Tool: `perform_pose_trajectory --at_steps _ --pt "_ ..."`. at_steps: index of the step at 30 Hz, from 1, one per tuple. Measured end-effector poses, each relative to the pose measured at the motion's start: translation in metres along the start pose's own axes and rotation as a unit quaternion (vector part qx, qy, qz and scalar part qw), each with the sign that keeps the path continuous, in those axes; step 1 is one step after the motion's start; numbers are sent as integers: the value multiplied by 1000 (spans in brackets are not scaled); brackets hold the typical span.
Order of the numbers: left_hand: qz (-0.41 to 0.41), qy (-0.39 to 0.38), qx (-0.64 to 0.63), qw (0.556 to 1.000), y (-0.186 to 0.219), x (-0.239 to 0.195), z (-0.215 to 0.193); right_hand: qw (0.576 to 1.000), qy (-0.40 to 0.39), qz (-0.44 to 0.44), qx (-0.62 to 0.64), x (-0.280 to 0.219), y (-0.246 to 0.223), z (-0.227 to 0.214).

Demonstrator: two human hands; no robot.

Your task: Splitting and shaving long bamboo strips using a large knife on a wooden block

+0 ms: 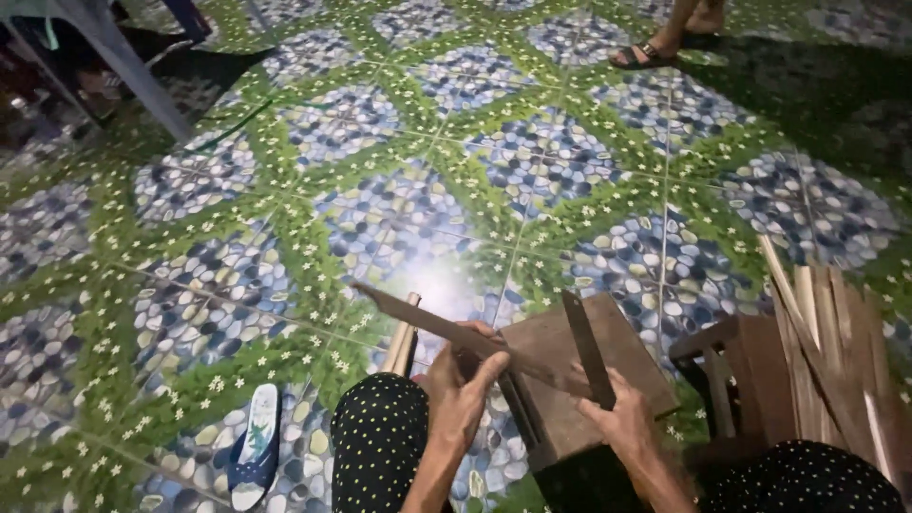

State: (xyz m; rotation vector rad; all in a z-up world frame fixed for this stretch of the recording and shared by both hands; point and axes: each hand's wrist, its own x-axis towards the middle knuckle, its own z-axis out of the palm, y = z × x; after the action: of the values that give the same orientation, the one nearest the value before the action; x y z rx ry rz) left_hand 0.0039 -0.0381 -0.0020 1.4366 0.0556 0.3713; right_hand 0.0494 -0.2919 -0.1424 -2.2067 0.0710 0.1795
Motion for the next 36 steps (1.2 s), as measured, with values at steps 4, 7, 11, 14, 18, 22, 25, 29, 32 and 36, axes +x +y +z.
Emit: perform_pose_trajectory --at_steps 4,7,11,14,18,22,25,29,32,36 --pt "-26 6 -35 999 12 -2 2 992 -2 69 -103 4 12 10" --pt "-59 17 -22 998 6 1 -1 990 -8 103 -93 4 12 11" --pt "-51 28 53 997 10 3 -3 988 -29 148 -29 -8 -14 7" --pt "-65 -4 104 992 11 6 0 981 0 158 110 -10 -17 12" --pt "-60 7 77 995 -2 5 1 976 3 164 142 -14 -17 14" --pt "-74 13 96 993 -5 6 2 946 -69 220 226 -31 -85 -19" --pt "-107 20 98 989 -8 8 2 945 -79 234 213 -33 -87 -23" --pt "-131 4 124 984 -7 9 2 968 -57 171 177 -17 -43 -10" --pt "-130 -60 175 974 -9 4 3 945 -94 246 192 -22 -45 -9" --pt "-65 -107 203 971 -12 1 11 957 -78 127 251 -19 -28 -1"
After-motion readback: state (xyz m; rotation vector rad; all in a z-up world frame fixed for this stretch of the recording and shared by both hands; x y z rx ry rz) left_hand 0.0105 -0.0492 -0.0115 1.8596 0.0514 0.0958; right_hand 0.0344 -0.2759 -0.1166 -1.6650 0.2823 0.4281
